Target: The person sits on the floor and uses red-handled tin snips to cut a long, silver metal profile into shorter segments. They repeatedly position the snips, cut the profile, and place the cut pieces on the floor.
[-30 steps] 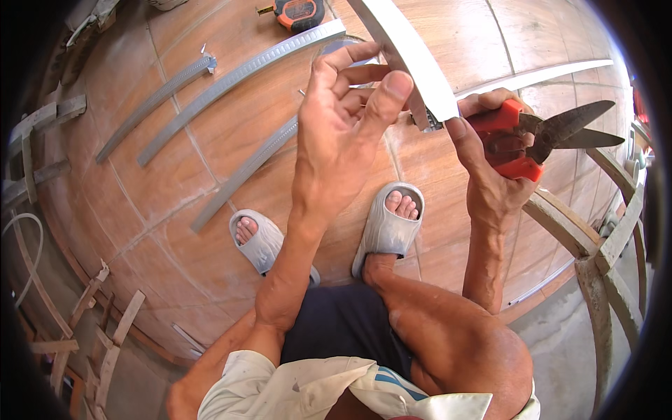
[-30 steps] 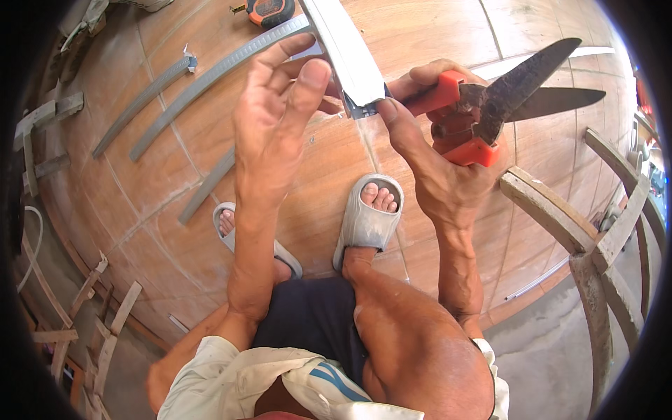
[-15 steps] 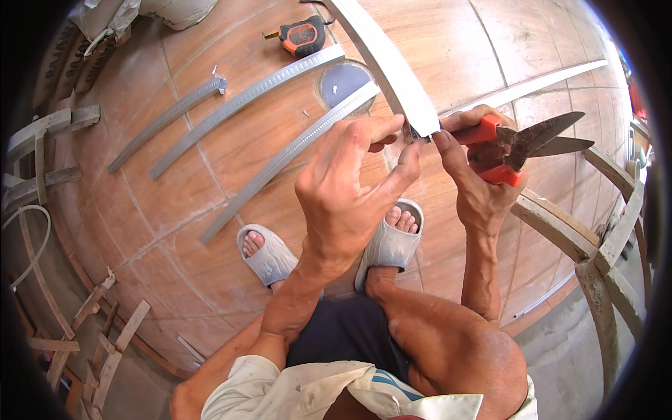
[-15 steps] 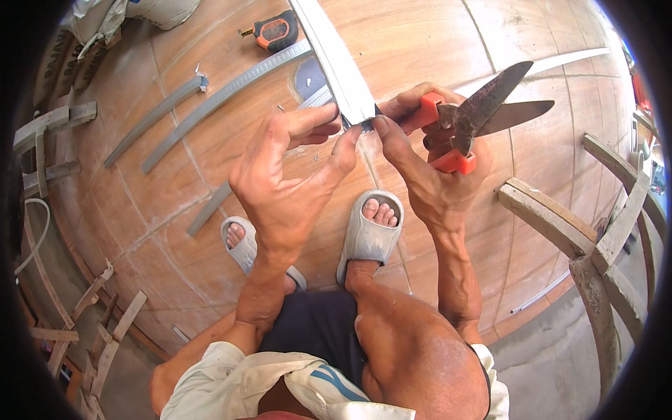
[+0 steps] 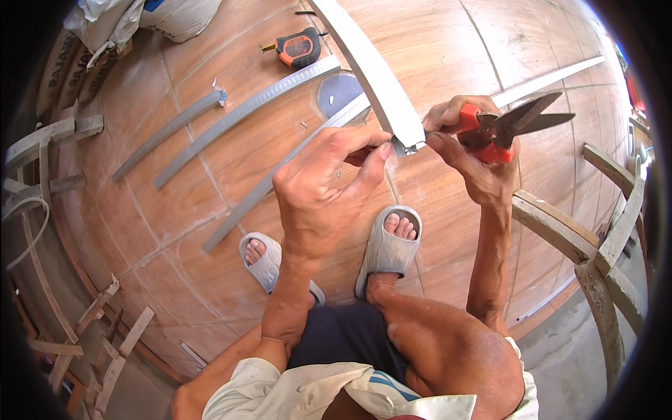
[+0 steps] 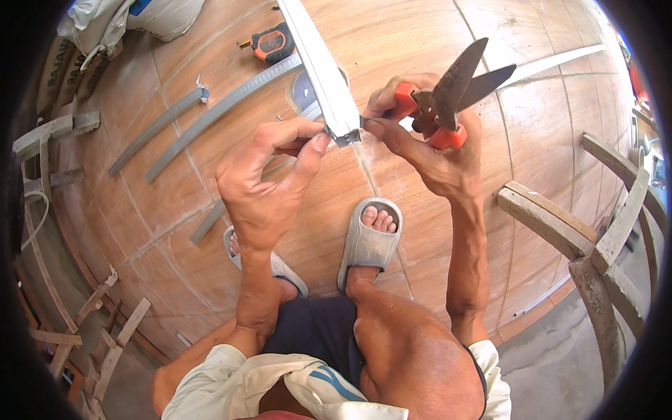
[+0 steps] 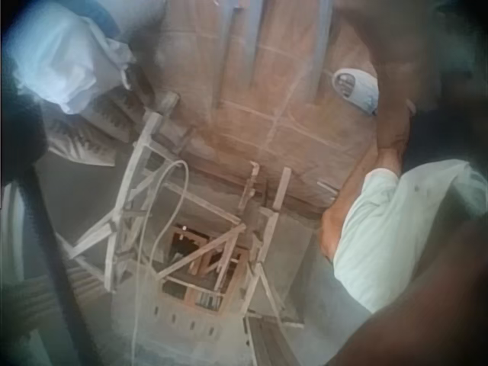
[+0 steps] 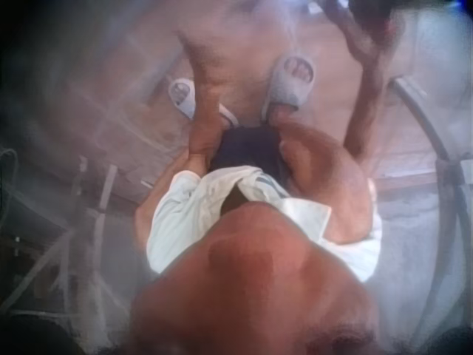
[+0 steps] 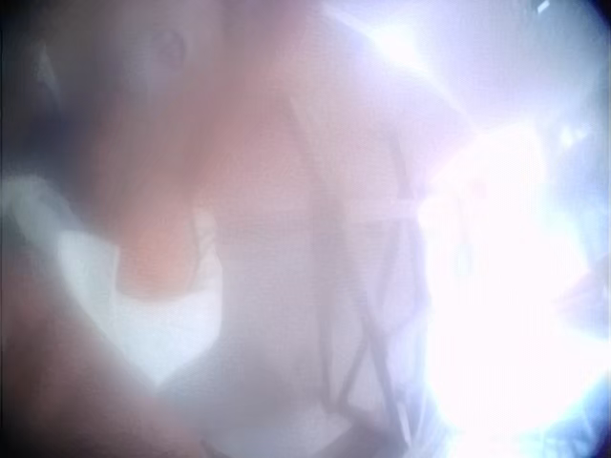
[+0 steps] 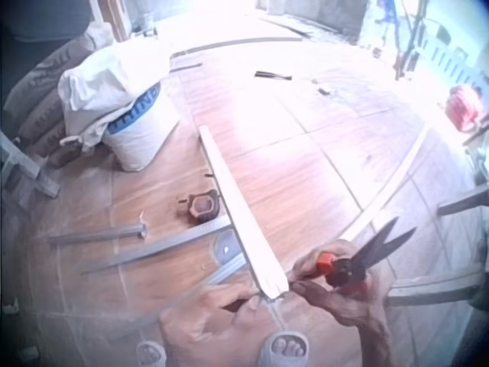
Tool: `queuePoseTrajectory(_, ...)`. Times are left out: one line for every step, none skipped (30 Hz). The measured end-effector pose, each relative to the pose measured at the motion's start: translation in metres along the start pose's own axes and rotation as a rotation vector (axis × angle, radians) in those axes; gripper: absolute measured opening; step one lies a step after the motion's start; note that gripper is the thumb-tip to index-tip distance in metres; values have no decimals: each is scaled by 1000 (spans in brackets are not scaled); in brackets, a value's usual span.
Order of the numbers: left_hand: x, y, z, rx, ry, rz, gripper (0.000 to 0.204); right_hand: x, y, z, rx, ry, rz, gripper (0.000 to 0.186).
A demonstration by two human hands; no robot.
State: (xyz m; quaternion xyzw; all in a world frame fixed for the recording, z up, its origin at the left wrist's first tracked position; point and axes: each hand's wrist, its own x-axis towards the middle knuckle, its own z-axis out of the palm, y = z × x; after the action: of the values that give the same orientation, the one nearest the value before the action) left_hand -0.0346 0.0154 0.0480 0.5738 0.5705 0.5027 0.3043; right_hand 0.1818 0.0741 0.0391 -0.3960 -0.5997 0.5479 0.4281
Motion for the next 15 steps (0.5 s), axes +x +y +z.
queuePoseTrajectory(1,-1,-6,4,-24,0,17,4,9,-2,82,-40,-3,32)
queuePoseTrajectory(2,-3,-13,8,-48,-1,17,6,15,-2,164,-80,-5,33)
queuePoseTrajectory(3,-4,-17,14,-72,-3,17,5,18,0,226,-81,69,35)
queuePoseTrajectory(4,-5,-16,-4,-54,-5,16,5,16,-1,148,-76,25,37)
queuePoseTrajectory(5,-7,-14,-21,-36,-8,16,4,14,0,72,-71,-20,39)
queuePoseTrajectory(6,-8,-13,-39,-19,-11,16,4,11,1,-6,-67,-64,40)
queuePoseTrajectory(7,-9,-17,-23,-17,-21,15,5,10,13,156,-63,-122,48)
queuePoseTrajectory(8,-9,-21,-9,-15,-31,15,5,12,17,135,-62,-133,49)
queuePoseTrajectory(8,-10,-24,4,-14,-40,15,5,14,20,113,-60,-143,51)
queuePoseTrajectory(8,-11,-26,-1,-23,-37,15,5,16,23,85,-57,-152,52)
queuePoseTrajectory(8,-13,-26,-7,-33,-34,16,3,18,27,113,-1,-119,48)
queuePoseTrajectory(8,-14,-27,-13,-43,-30,16,4,16,26,57,-16,-83,46)
queuePoseTrajectory(9,-16,-28,-5,-52,-29,17,6,12,24,1,-30,-46,44)
queuePoseTrajectory(9,-17,-29,3,-61,-28,17,8,10,22,-56,-45,-9,42)
queuePoseTrajectory(9,-18,-30,10,-71,-26,18,8,12,21,4,-40,-2,40)
